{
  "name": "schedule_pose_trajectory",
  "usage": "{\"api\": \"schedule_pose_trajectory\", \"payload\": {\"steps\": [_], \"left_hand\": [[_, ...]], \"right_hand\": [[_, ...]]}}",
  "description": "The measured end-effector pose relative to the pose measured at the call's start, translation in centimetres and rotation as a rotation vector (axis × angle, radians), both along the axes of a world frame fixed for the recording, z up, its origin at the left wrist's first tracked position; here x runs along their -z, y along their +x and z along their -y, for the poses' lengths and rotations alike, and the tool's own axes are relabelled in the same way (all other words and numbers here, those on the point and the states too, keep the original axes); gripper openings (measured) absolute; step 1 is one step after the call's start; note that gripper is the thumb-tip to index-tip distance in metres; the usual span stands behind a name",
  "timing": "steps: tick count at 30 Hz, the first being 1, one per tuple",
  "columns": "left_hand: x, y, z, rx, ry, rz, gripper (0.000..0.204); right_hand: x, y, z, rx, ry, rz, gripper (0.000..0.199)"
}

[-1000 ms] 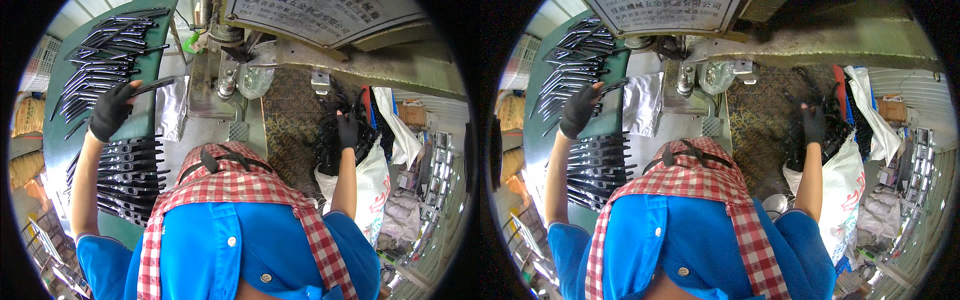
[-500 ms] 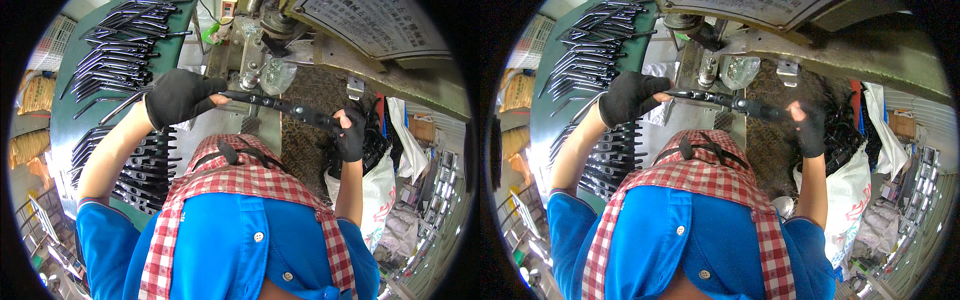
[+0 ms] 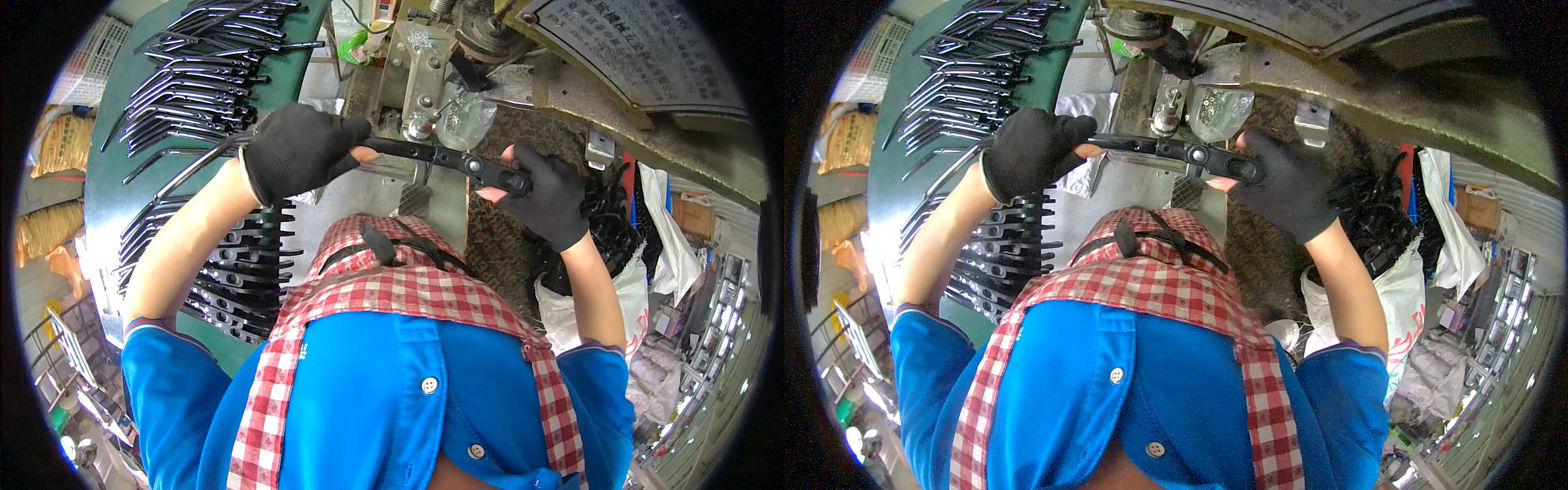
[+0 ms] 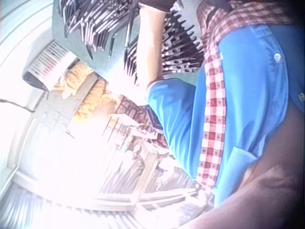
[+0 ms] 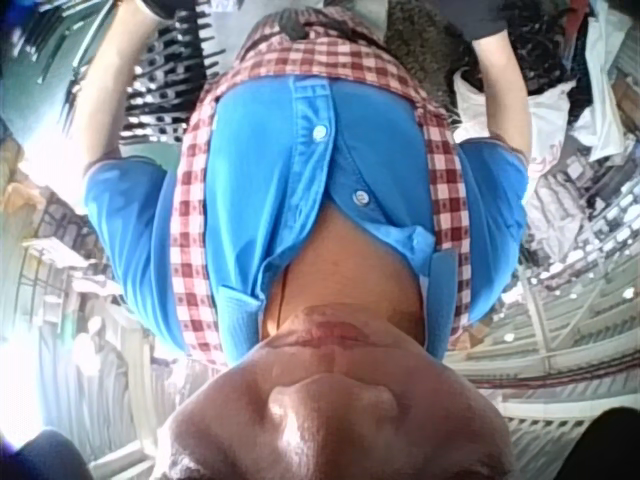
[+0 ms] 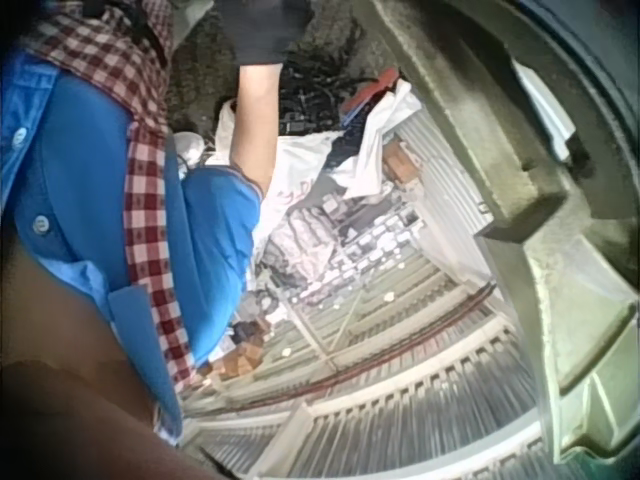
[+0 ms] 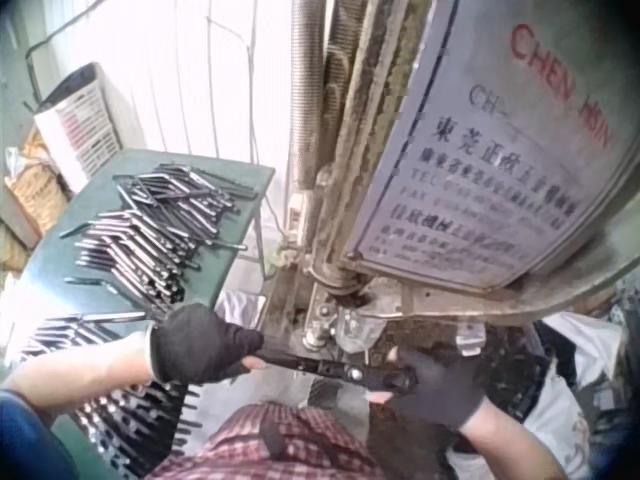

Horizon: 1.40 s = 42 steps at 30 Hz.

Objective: The person repeatedly picks up black metal rods from a tray and uses pliers to attach small black plastic components to each rod. After processing, the rods are placed into a large black bin. The person then moves the bin and returns to the workstation to continue the task.

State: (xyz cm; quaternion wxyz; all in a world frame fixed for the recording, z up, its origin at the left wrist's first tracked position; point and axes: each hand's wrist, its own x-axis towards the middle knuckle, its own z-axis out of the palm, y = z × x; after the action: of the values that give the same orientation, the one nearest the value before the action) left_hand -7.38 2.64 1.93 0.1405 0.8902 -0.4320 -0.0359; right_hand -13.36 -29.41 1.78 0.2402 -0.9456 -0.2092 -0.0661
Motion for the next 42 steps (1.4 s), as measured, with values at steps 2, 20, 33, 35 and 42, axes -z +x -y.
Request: {"api": "schedule_pose_trajectory", "payload": {"steps": [2, 20, 33, 35, 42], "left_hand": [[0.0, -0.2, 0.0, -0.001, 0.029, -0.007, 0.031], [-0.1, 2.6, 1.1, -0.013, -0.032, 0.007, 0.033], [2.6, 7.1, 1.9, 0.126, -0.021, -0.038, 0.032], [3.0, 7.2, 2.2, 0.124, 0.036, -0.002, 0.031], [4.5, 8.3, 2.0, 0.148, -0.072, 0.141, 0.037]], "right_hand": [[-2.0, 0.6, -1.3, -0.064, -0.099, -0.245, 0.041], [-1.2, 4.2, -0.3, -0.022, -0.211, -0.057, 0.043], [-1.8, 7.2, -1.8, 0.009, -0.180, -0.683, 0.050], [0.9, 7.8, -1.0, 0.018, -0.314, -0.507, 0.051], [4.7, 6.0, -0.3, 0.170, -0.222, -0.143, 0.050]]}}
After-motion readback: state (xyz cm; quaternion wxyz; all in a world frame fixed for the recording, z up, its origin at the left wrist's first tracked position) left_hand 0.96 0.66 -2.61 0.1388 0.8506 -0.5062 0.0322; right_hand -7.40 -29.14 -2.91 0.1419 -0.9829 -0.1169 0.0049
